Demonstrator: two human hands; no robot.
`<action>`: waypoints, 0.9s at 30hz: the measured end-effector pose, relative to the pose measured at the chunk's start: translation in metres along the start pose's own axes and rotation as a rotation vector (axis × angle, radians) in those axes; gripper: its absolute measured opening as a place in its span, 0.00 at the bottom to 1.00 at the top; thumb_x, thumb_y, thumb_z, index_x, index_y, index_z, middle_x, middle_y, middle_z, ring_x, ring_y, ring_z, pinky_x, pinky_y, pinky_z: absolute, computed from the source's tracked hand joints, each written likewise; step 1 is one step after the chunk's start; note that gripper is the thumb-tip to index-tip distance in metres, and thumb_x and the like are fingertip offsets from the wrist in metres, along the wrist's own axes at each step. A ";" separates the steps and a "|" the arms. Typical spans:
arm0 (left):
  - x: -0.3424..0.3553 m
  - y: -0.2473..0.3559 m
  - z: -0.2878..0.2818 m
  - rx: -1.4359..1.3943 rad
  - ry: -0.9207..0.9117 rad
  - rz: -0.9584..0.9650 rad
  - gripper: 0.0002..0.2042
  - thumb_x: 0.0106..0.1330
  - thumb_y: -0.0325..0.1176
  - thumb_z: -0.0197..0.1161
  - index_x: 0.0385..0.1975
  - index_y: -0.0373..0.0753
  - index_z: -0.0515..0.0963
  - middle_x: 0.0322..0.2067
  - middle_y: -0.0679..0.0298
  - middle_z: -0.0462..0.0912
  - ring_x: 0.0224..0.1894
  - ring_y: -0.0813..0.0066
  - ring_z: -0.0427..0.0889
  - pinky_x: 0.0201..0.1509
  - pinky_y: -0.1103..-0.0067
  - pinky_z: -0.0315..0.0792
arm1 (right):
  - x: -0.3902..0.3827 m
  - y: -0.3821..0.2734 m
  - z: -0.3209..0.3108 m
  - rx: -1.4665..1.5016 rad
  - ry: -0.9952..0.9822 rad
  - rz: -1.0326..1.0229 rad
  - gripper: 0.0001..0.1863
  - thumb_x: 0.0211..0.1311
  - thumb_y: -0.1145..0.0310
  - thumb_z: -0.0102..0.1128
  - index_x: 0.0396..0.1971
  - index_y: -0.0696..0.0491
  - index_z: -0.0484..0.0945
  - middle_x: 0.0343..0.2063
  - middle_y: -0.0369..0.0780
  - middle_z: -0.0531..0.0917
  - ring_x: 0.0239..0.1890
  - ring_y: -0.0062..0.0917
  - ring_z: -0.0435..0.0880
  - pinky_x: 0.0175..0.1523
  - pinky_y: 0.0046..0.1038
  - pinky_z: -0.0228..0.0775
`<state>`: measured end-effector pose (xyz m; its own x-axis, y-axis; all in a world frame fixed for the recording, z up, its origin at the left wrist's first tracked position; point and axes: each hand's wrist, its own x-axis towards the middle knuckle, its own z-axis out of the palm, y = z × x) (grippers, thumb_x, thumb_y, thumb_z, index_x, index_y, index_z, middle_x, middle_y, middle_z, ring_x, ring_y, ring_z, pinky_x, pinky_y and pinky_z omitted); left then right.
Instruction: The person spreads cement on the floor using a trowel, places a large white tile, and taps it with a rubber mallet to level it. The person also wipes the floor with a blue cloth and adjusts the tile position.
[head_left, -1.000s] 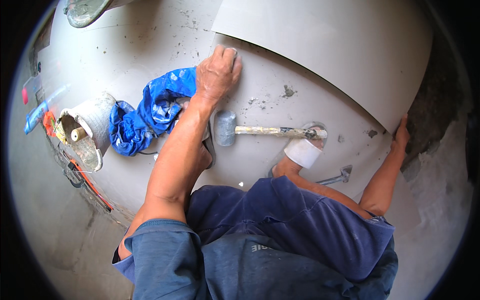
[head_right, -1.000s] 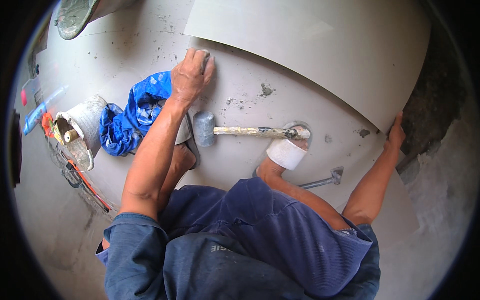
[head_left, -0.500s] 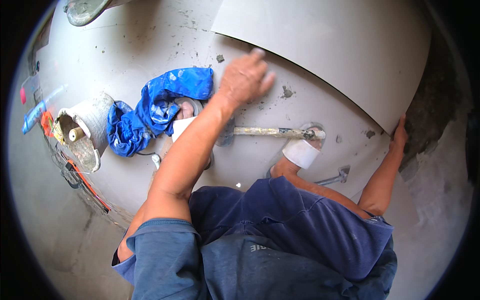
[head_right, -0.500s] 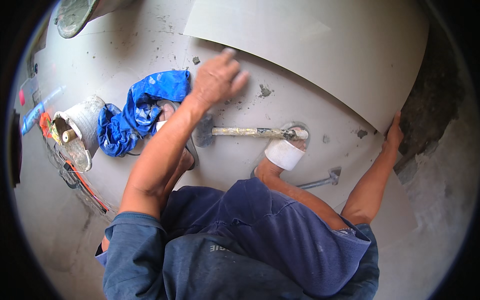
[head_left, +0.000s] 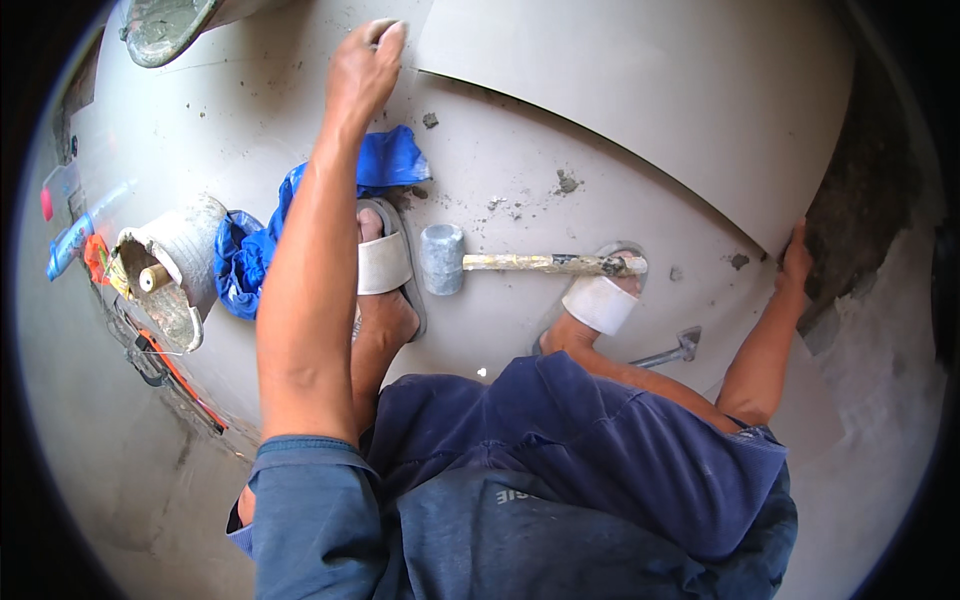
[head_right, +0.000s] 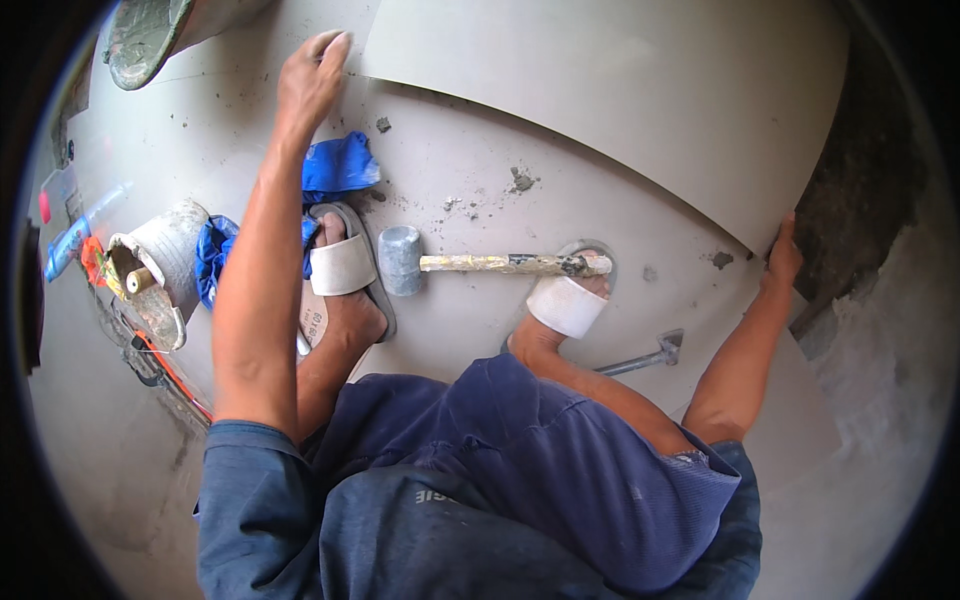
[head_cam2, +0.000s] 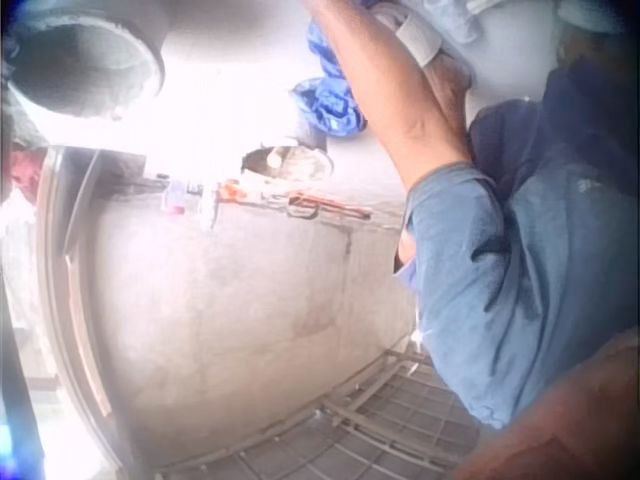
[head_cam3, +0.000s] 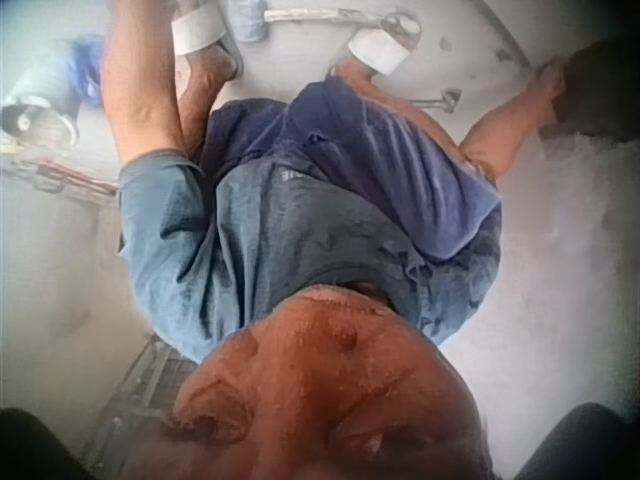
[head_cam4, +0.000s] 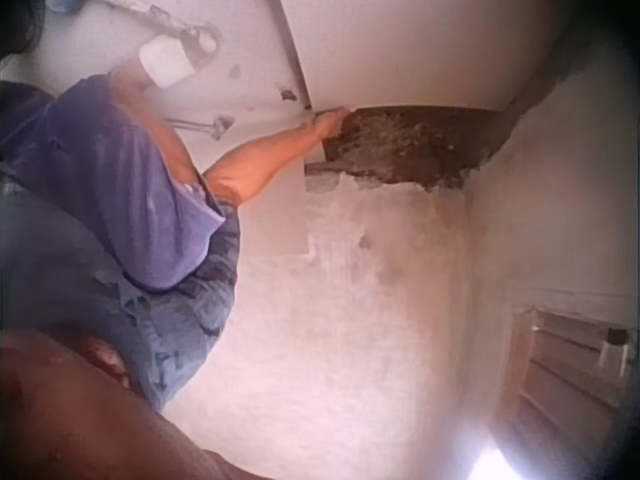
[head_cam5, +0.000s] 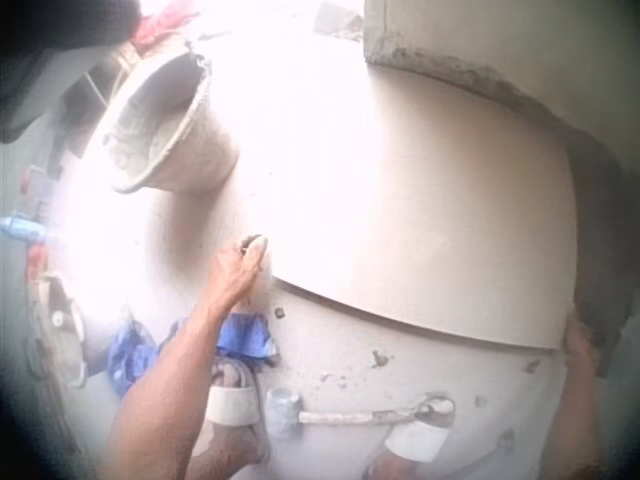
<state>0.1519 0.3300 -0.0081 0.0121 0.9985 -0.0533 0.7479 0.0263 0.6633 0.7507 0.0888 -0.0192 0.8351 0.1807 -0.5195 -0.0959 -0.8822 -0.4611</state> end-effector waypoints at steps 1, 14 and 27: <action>0.009 0.001 0.005 0.045 -0.091 -0.052 0.20 0.66 0.47 0.54 0.40 0.34 0.81 0.35 0.47 0.84 0.42 0.54 0.83 0.48 0.67 0.73 | 0.000 0.001 0.001 -0.016 -0.006 -0.008 0.50 0.57 0.38 0.61 0.58 0.74 0.64 0.59 0.49 0.71 0.60 0.33 0.71 0.65 0.27 0.57; 0.013 0.010 0.033 -0.035 -0.158 -0.288 0.21 0.65 0.47 0.59 0.42 0.31 0.81 0.36 0.50 0.85 0.40 0.60 0.84 0.48 0.70 0.75 | 0.024 0.020 0.006 -0.052 0.012 -0.003 0.49 0.57 0.37 0.60 0.59 0.70 0.66 0.58 0.45 0.74 0.57 0.30 0.73 0.62 0.25 0.59; -0.107 0.022 0.060 0.265 -0.111 0.278 0.17 0.62 0.42 0.64 0.43 0.34 0.79 0.19 0.57 0.80 0.19 0.60 0.80 0.25 0.70 0.73 | 0.004 0.006 0.000 -0.034 0.017 0.039 0.52 0.55 0.35 0.61 0.59 0.71 0.65 0.59 0.47 0.73 0.58 0.31 0.72 0.62 0.27 0.61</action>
<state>0.2072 0.2207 -0.0329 0.2991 0.9542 0.0111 0.8513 -0.2720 0.4486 0.7538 0.0840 -0.0243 0.8405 0.1386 -0.5238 -0.1105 -0.9025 -0.4162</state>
